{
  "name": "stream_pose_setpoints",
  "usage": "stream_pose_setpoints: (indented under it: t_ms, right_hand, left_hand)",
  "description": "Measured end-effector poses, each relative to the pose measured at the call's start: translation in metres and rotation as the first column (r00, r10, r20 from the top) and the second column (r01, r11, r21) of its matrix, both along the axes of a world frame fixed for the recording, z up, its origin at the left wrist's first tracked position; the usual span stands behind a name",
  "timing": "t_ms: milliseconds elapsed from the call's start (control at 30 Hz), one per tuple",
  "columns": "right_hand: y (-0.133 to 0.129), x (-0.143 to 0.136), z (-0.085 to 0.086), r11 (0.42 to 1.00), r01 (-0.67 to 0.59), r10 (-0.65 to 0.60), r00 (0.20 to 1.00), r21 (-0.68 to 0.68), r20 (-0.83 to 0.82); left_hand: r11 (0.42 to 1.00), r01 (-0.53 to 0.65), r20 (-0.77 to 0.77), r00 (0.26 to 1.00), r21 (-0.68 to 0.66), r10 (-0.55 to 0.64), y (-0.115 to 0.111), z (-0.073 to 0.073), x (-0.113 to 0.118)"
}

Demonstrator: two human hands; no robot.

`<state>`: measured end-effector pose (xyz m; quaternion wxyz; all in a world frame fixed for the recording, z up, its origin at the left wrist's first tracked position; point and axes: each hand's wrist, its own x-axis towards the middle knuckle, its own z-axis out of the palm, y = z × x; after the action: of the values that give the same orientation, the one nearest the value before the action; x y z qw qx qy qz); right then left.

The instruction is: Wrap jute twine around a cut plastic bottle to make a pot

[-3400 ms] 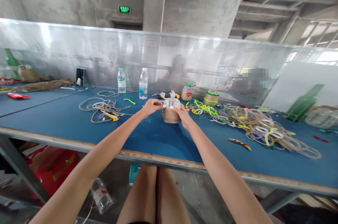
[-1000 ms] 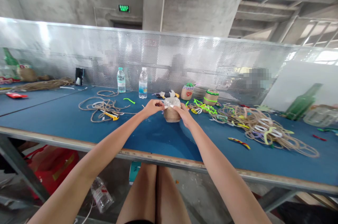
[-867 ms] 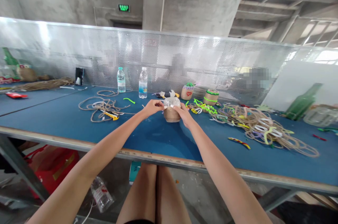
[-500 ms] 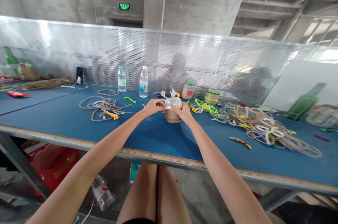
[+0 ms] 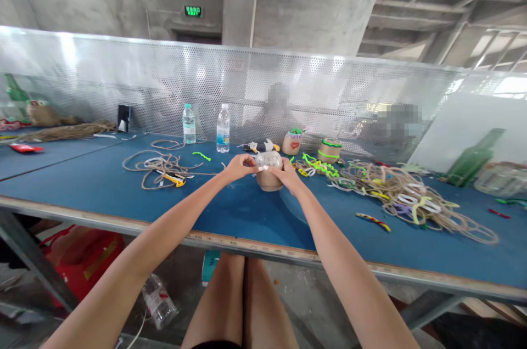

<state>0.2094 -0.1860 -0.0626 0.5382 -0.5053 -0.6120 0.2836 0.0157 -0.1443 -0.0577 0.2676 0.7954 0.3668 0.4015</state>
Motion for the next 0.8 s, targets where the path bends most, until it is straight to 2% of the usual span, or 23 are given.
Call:
stream_pose_setpoints:
  t_ms: [333, 800]
  right_hand:
    - [0.0037, 0.0073, -0.0028, 0.993, -0.109, 0.109, 0.994, -0.034, -0.008]
    - [-0.0051, 0.0021, 0.0051, 0.996, -0.085, 0.084, 0.996, -0.032, -0.022]
  left_hand:
    - [1.000, -0.024, -0.043, 0.999, 0.011, 0.024, 0.0004, -0.0022, -0.0013]
    - [0.999, 0.035, -0.050, 0.998, 0.024, -0.034, -0.0011, -0.0031, 0.0026]
